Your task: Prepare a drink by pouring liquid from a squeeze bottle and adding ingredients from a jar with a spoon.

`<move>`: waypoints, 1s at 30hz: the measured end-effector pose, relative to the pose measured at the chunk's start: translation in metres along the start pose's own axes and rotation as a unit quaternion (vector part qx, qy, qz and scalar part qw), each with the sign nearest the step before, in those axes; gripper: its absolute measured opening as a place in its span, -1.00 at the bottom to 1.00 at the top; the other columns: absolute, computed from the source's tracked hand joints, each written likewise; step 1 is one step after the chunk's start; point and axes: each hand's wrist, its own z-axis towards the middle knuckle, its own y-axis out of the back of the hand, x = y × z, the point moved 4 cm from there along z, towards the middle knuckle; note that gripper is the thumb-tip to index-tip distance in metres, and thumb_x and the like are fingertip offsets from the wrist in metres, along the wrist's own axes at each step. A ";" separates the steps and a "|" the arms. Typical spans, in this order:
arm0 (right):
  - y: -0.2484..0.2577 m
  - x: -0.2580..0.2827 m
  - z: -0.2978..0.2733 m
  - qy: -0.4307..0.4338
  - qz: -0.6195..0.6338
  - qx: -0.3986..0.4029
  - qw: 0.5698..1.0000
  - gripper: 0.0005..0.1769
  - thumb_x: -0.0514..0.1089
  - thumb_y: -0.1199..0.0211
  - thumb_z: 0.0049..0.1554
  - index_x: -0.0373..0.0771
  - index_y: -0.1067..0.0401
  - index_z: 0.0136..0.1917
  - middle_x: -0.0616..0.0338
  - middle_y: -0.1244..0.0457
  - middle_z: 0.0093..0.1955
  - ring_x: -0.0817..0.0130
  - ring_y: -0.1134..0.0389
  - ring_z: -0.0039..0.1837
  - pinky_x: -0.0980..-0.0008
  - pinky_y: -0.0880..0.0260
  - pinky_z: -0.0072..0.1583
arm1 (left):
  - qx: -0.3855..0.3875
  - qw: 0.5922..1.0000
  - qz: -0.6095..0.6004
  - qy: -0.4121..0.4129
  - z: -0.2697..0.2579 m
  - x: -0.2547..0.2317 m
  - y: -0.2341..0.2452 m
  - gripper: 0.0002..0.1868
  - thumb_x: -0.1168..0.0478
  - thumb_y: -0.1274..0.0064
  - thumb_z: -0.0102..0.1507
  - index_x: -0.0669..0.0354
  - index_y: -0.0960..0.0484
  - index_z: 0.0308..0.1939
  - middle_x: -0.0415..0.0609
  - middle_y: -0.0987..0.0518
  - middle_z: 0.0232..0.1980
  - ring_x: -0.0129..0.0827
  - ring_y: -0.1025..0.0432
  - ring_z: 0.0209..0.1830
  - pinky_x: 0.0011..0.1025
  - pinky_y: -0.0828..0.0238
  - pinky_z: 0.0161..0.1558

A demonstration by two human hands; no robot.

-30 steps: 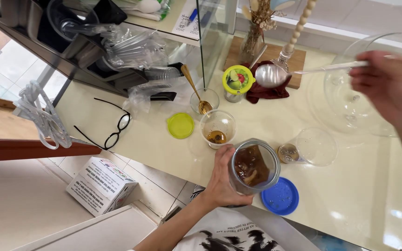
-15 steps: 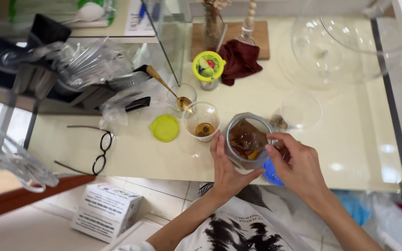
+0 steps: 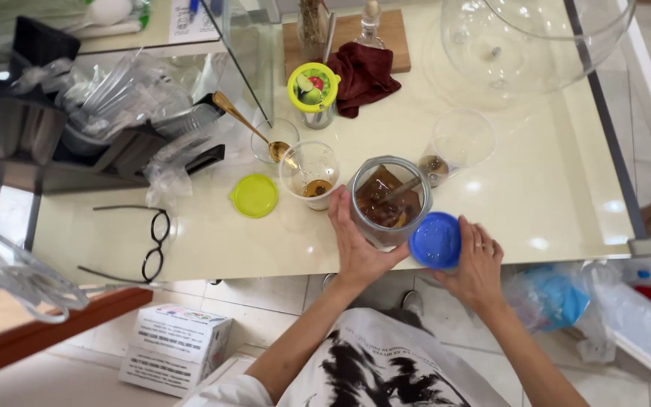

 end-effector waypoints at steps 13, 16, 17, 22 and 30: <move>0.048 0.005 0.021 0.051 0.323 -0.027 0.945 0.41 0.07 -0.64 -0.30 -0.35 0.09 0.60 -0.26 -0.06 0.48 -0.04 -0.14 0.49 0.10 -0.16 0.46 | 0.070 0.997 0.031 -0.010 -0.001 0.009 0.011 0.46 0.06 -0.51 -0.13 0.18 0.23 0.62 0.26 -0.02 0.59 0.20 0.05 0.65 0.04 0.00 0.61; 0.087 0.019 0.017 0.097 0.384 -0.073 0.915 0.38 0.05 -0.60 -0.22 -0.38 0.17 0.61 -0.24 -0.03 0.49 -0.02 -0.10 0.52 0.10 -0.09 0.49 | 0.070 0.997 0.032 -0.006 -0.003 0.011 0.009 0.47 0.06 -0.50 -0.15 0.17 0.22 0.62 0.24 -0.03 0.58 0.20 0.04 0.64 0.04 -0.02 0.61; 0.104 0.029 0.018 0.134 0.384 -0.079 0.910 0.36 0.04 -0.58 -0.19 -0.39 0.18 0.61 -0.25 -0.01 0.52 -0.05 -0.07 0.56 0.08 -0.06 0.52 | 0.071 0.997 0.031 -0.010 -0.002 0.012 0.009 0.47 0.07 -0.49 -0.17 0.16 0.21 0.61 0.23 -0.04 0.58 0.20 0.04 0.64 0.04 -0.01 0.61; 0.181 0.094 0.043 0.305 0.209 -0.078 0.926 0.17 0.03 -0.49 -0.25 -0.27 -0.02 0.52 -0.27 -0.01 0.54 -0.23 -0.03 0.57 -0.13 -0.05 0.51 | 0.090 0.996 0.017 -0.017 -0.001 0.016 0.011 0.48 0.07 -0.47 -0.21 0.18 0.21 0.60 0.24 -0.06 0.58 0.22 0.03 0.63 0.04 0.00 0.61; 0.150 0.174 0.091 0.455 -0.049 0.076 0.886 0.16 0.23 -0.40 -0.30 0.07 -0.06 0.53 -0.25 -0.04 0.41 -0.31 -0.06 0.41 -0.25 -0.11 0.33 | 0.167 0.986 -0.026 0.006 0.002 0.024 0.023 0.46 0.07 -0.45 -0.17 0.26 0.24 0.60 0.30 -0.02 0.58 0.24 0.05 0.64 0.00 -0.01 0.60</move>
